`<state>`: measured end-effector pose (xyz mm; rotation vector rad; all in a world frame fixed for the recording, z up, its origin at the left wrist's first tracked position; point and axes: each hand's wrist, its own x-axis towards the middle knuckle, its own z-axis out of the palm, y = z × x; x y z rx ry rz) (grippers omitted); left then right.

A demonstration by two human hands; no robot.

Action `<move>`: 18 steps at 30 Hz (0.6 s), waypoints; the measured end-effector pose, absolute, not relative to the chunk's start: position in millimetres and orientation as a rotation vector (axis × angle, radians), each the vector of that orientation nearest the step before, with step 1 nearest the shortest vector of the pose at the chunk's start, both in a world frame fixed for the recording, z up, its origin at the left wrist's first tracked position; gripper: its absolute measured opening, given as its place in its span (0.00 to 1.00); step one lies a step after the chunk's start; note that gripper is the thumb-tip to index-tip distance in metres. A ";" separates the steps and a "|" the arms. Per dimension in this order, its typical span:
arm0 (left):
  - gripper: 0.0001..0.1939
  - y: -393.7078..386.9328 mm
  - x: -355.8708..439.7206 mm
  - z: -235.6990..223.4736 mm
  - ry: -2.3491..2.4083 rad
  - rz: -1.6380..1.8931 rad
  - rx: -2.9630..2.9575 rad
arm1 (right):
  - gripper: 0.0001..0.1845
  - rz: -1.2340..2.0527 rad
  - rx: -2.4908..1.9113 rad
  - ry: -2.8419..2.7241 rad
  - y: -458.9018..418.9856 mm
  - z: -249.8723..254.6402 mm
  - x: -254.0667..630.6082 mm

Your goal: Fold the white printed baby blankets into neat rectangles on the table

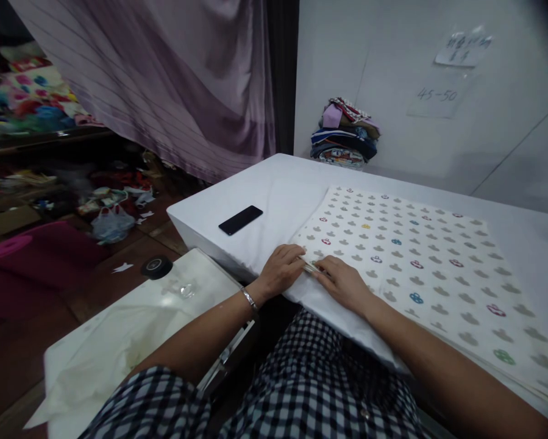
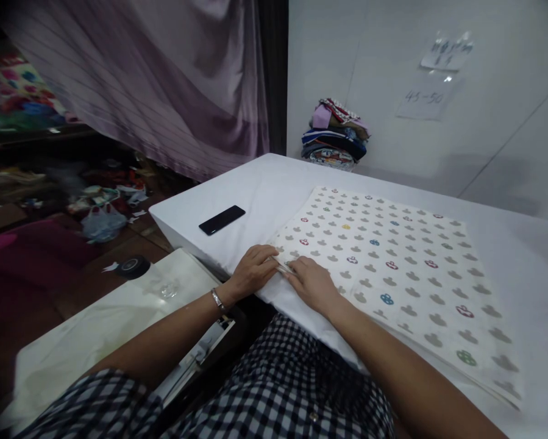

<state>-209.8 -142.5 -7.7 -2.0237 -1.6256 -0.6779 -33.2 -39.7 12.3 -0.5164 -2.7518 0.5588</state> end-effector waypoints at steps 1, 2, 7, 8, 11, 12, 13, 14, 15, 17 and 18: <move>0.07 -142.4 -209.5 -7.4 -1.630 -0.670 -2.027 | 0.12 0.583 -0.510 -2.745 -38.2 13.3 -35.6; 0.07 -142.4 -209.1 -7.1 -1.636 -0.662 -2.030 | 0.12 0.600 -0.504 -2.744 -36.3 14.5 -38.6; 0.05 -144.8 -205.4 -7.9 -1.722 -0.619 -1.991 | 0.12 0.628 -0.488 -2.795 -26.8 18.8 -52.8; 0.05 -145.7 -204.5 -8.8 -1.757 -0.608 -1.981 | 0.13 0.623 -0.502 -2.781 -25.7 18.9 -54.0; 0.04 -148.7 -201.4 -12.1 -1.851 -0.612 -1.943 | 0.13 0.515 -0.543 -2.696 -25.5 18.1 -53.1; 0.04 -149.5 -200.3 -13.1 -1.873 -0.628 -1.925 | 0.13 0.432 -0.554 -2.691 -26.4 17.4 -52.0; 0.04 -150.3 -199.1 -13.9 -1.891 -0.644 -1.907 | 0.13 0.331 -0.556 -2.712 -27.5 16.5 -51.0; 0.05 -150.8 -198.0 -14.5 -1.904 -0.658 -1.889 | 0.13 0.220 -0.545 -2.756 -28.9 15.3 -50.3; 0.05 -151.3 -196.9 -14.8 -1.913 -0.667 -1.876 | 0.12 0.114 -0.519 -2.816 -30.3 14.0 -50.0; 0.07 -151.8 -195.3 -14.9 -1.918 -0.679 -1.866 | 0.11 -0.014 -0.438 -2.937 -32.3 11.0 -50.5; 0.07 -151.9 -194.8 -14.8 -1.919 -0.685 -1.865 | 0.11 -0.020 -0.405 -2.979 -32.7 9.6 -51.1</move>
